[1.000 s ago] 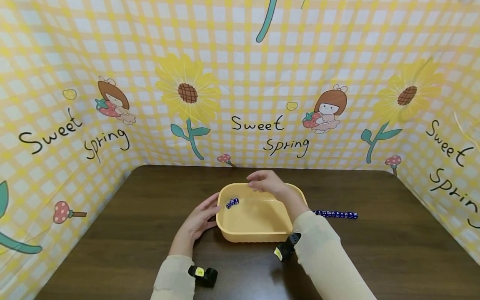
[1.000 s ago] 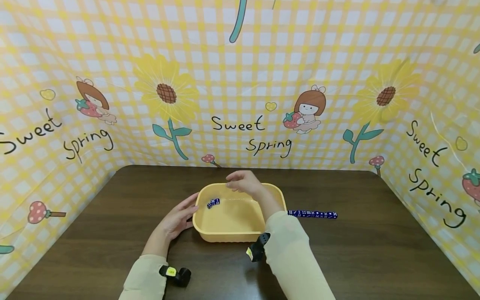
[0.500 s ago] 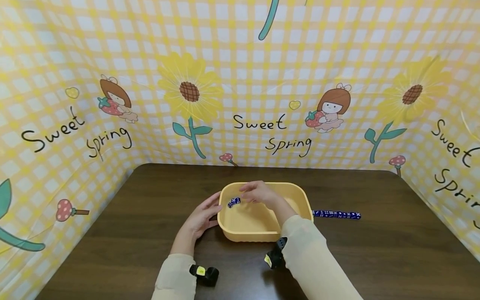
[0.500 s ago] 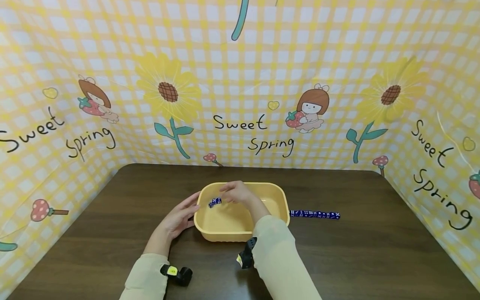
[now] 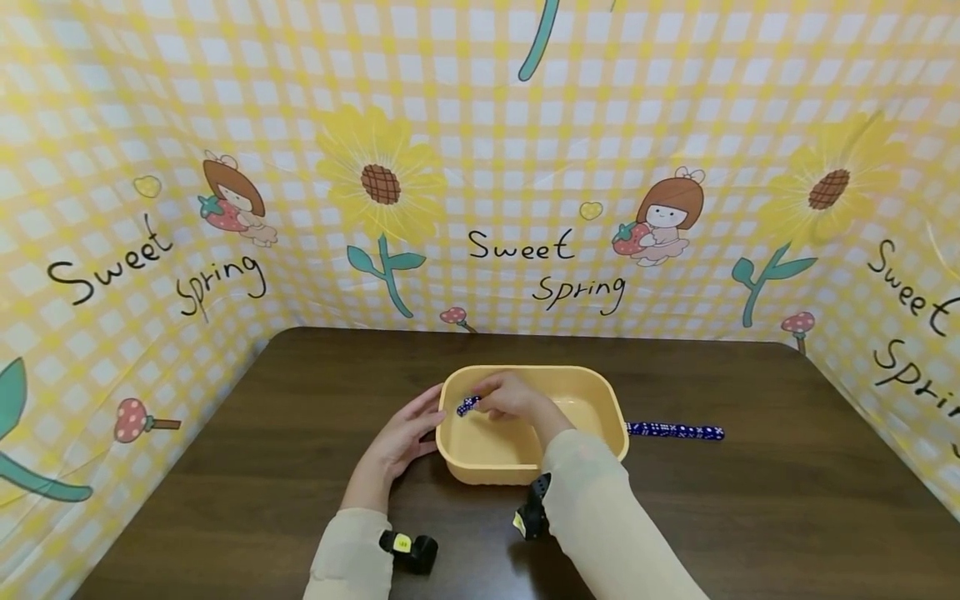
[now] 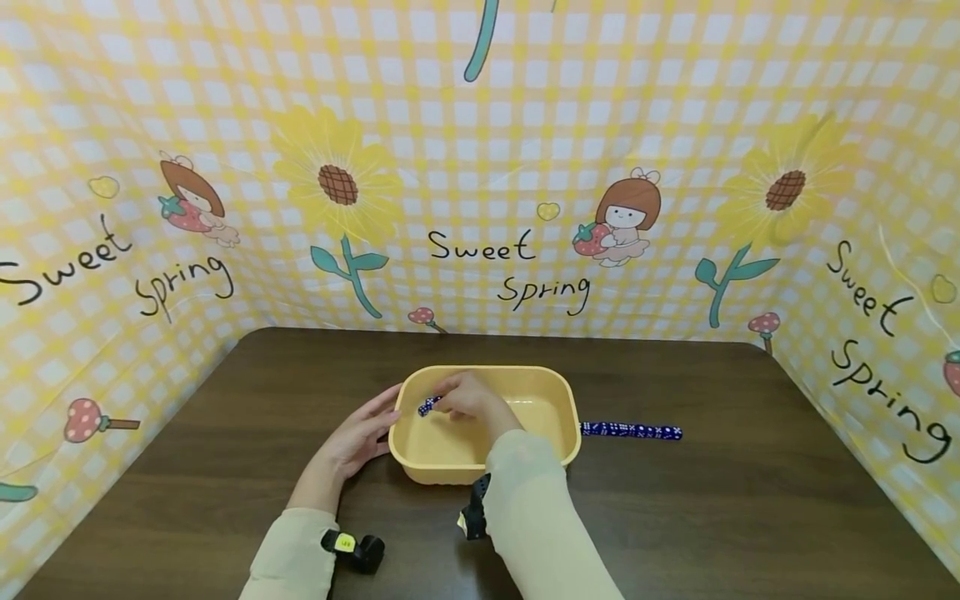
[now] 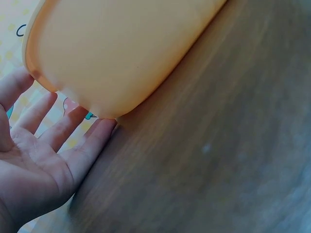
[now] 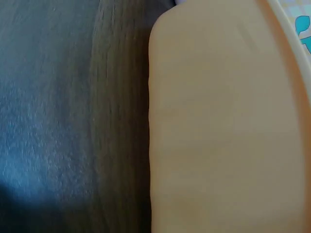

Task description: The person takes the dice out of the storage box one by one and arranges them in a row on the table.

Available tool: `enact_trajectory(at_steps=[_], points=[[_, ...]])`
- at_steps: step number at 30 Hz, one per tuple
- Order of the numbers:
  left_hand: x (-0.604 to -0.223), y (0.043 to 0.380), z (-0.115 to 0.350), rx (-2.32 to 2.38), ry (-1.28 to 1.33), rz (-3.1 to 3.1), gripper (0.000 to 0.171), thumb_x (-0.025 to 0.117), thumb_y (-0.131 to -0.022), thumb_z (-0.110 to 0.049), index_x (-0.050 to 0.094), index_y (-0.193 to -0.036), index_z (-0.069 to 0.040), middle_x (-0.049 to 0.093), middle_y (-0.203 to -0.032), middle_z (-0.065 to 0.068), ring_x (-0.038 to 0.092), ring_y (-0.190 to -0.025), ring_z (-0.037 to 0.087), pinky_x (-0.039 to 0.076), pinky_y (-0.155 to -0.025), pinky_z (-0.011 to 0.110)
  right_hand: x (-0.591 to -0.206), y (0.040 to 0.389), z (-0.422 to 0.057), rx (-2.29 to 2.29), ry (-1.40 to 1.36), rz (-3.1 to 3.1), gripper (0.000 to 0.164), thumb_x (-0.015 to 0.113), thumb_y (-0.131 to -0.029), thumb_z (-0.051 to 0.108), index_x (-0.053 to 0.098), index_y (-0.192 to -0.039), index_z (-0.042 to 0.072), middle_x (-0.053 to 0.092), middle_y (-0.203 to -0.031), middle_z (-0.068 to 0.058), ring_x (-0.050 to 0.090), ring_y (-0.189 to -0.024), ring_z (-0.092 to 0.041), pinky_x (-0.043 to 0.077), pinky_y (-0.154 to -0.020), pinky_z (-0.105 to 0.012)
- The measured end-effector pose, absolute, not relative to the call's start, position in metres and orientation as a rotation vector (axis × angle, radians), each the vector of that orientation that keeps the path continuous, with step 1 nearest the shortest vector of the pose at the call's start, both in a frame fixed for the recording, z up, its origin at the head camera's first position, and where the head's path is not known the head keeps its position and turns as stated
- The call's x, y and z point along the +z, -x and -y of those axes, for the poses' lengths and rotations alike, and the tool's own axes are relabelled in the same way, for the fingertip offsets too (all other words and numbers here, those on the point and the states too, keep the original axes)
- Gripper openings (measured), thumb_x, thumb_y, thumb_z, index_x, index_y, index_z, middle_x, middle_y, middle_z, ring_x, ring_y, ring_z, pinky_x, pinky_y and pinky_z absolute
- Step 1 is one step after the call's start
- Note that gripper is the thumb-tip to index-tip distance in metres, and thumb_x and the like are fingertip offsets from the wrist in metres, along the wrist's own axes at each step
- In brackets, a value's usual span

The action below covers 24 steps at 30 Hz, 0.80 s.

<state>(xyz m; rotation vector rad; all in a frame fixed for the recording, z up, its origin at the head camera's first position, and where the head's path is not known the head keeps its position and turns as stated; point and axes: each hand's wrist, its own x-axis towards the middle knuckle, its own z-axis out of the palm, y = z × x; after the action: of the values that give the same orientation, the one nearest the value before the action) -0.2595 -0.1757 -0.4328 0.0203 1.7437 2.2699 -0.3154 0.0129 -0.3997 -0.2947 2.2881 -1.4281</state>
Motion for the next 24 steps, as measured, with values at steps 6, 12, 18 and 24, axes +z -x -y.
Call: enact_trajectory(at_steps=[6, 12, 18, 24], points=[[-0.435, 0.259, 0.175, 2.264, -0.030, -1.727, 0.052, 0.050, -0.085, -0.006, 0.033, -0.134, -0.015, 0.033, -0.133, 0.013, 0.037, -0.115, 0.028, 0.039, -0.078, 0.044, -0.403, 0.314, -0.010, -1.374, 0.296, -2.348, 0.031, 0.063, -0.075, 0.005, 0.060, -0.107, 0.003, 0.060, -0.076, -0.003, 0.046, -0.050, -0.012, 0.039, -0.048, -0.024], [-0.436, 0.258, 0.176, 2.271, -0.037, -1.745, 0.051, 0.051, -0.085, -0.007, 0.034, -0.133, -0.014, 0.034, -0.133, 0.013, 0.036, -0.115, 0.028, 0.039, -0.079, 0.045, -0.403, 0.312, -0.007, -1.360, 0.313, -2.405, 0.029, 0.064, -0.074, 0.003, 0.062, -0.103, 0.001, 0.060, -0.077, -0.003, 0.044, -0.048, -0.011, 0.039, -0.046, -0.023], [-0.436, 0.259, 0.177, 2.270, -0.046, -1.732, 0.053, 0.051, -0.085, -0.007, 0.033, -0.134, -0.014, 0.033, -0.133, 0.014, 0.036, -0.115, 0.029, 0.039, -0.079, 0.045, -0.463, 0.356, -0.008, -1.383, 0.403, -2.446, 0.025, 0.066, -0.070, 0.003, 0.065, -0.095, 0.006, 0.060, -0.080, -0.004, 0.048, -0.047, -0.014, 0.041, -0.045, -0.025], [-0.434, 0.259, 0.177, 2.288, -0.052, -1.730, 0.054, 0.052, -0.084, -0.006, 0.033, -0.134, -0.014, 0.034, -0.133, 0.014, 0.036, -0.114, 0.030, 0.039, -0.078, 0.045, -0.537, 0.413, -0.008, -1.417, 0.532, -2.465, 0.022, 0.069, -0.066, 0.004, 0.065, -0.087, 0.009, 0.058, -0.077, -0.004, 0.052, -0.048, -0.017, 0.044, -0.046, -0.029]])
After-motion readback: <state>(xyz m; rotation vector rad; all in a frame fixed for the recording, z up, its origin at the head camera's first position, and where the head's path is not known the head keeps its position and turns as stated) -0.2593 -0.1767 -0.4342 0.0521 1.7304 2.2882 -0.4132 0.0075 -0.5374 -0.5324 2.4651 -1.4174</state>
